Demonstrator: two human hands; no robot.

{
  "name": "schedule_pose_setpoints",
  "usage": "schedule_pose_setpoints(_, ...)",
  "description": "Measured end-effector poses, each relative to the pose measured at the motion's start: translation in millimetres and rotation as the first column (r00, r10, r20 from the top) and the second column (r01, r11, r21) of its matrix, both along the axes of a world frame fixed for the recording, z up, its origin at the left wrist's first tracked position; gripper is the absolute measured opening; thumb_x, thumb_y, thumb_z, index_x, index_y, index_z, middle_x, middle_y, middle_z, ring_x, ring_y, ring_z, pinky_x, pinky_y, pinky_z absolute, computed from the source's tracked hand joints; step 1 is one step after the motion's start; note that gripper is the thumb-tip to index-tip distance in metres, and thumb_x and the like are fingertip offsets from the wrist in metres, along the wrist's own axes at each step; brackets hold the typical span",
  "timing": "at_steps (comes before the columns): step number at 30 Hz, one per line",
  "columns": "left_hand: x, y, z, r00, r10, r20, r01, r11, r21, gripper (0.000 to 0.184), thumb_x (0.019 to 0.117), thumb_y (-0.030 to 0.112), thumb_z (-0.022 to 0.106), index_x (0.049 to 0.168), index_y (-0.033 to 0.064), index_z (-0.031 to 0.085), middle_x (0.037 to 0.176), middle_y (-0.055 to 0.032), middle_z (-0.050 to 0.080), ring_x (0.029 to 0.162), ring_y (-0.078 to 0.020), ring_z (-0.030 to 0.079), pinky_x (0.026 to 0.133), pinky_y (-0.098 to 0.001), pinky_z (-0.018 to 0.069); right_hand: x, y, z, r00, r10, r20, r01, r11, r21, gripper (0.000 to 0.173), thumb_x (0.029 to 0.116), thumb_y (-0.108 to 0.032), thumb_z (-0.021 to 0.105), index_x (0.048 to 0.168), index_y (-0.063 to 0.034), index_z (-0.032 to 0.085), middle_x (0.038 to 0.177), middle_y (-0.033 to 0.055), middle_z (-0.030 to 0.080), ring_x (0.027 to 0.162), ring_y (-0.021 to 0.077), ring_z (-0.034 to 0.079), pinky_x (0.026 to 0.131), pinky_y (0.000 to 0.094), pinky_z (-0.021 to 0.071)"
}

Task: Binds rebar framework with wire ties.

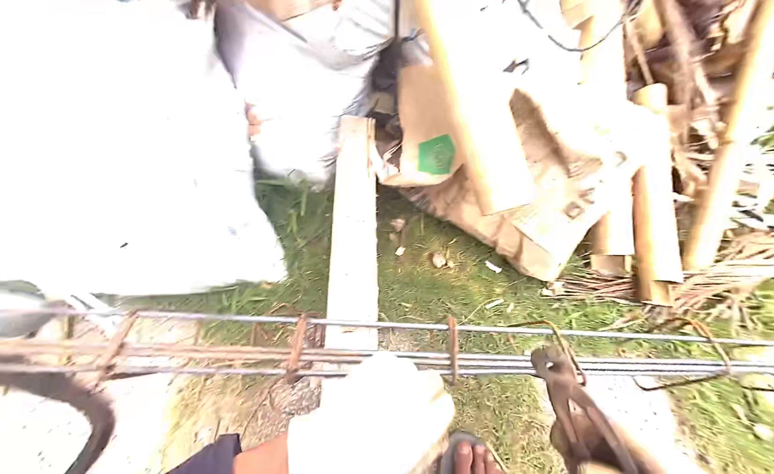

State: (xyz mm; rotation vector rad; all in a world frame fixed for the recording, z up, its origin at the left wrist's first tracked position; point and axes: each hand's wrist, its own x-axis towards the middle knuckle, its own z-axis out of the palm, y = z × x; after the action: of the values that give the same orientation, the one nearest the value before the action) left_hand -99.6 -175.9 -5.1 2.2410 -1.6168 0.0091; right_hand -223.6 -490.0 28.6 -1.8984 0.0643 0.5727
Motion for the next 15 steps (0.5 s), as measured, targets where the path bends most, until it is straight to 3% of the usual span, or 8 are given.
schedule_pose_setpoints(2,-24,9,-11,0.995,-0.018,-0.098,0.02,1.0,0.02,0.023,0.1047,0.029,0.051,0.099,0.0138,0.068,0.088,-0.007,0.068,0.075,-0.0277,0.067,0.061,-0.0446,0.0537,43,7,22,0.996,0.088,-0.003,-0.088,0.992,-0.088,0.03,0.0984,-0.03,0.062,0.117,-0.0063,0.066,0.084,0.0069,0.068,0.066,0.0202,0.066,0.058,0.0435,0.0565)
schedule_pose_setpoints(6,-51,3,-13,0.889,0.177,-0.423,-0.122,0.98,0.155,0.033,0.1014,0.035,0.057,0.119,0.0098,0.068,0.113,-0.0141,0.072,0.097,-0.0337,0.071,0.078,-0.0529,0.0566,124,35,36,0.958,0.275,-0.077,-0.286,0.921,-0.265,0.023,0.0949,-0.046,0.063,0.1,-0.0254,0.072,0.073,-0.0038,0.066,0.059,0.0114,0.063,0.053,0.034,0.0547)
schedule_pose_setpoints(9,-47,-11,10,0.725,0.307,-0.617,-0.174,0.948,0.268,0.047,0.1024,0.042,0.054,0.137,0.0105,0.061,0.13,-0.0151,0.066,0.109,-0.0343,0.068,0.088,-0.0554,0.0554,168,69,36,0.885,0.458,-0.085,-0.456,0.815,-0.358,0.019,0.0957,-0.043,0.064,0.089,-0.0267,0.071,0.068,-0.006,0.063,0.058,0.0079,0.059,0.052,0.0297,0.0491)
schedule_pose_setpoints(15,-40,-32,15,0.547,0.413,-0.728,-0.247,0.911,0.331,0.054,0.1014,0.044,0.054,0.144,0.011,0.055,0.138,-0.0166,0.06,0.115,-0.0341,0.066,0.092,-0.0542,0.0547,218,132,26,0.737,0.669,-0.1,-0.629,0.624,-0.463,0.016,0.0941,-0.031,0.07,0.081,-0.0214,0.072,0.064,-0.0042,0.061,0.056,0.0089,0.055,0.052,0.0316,0.0447)
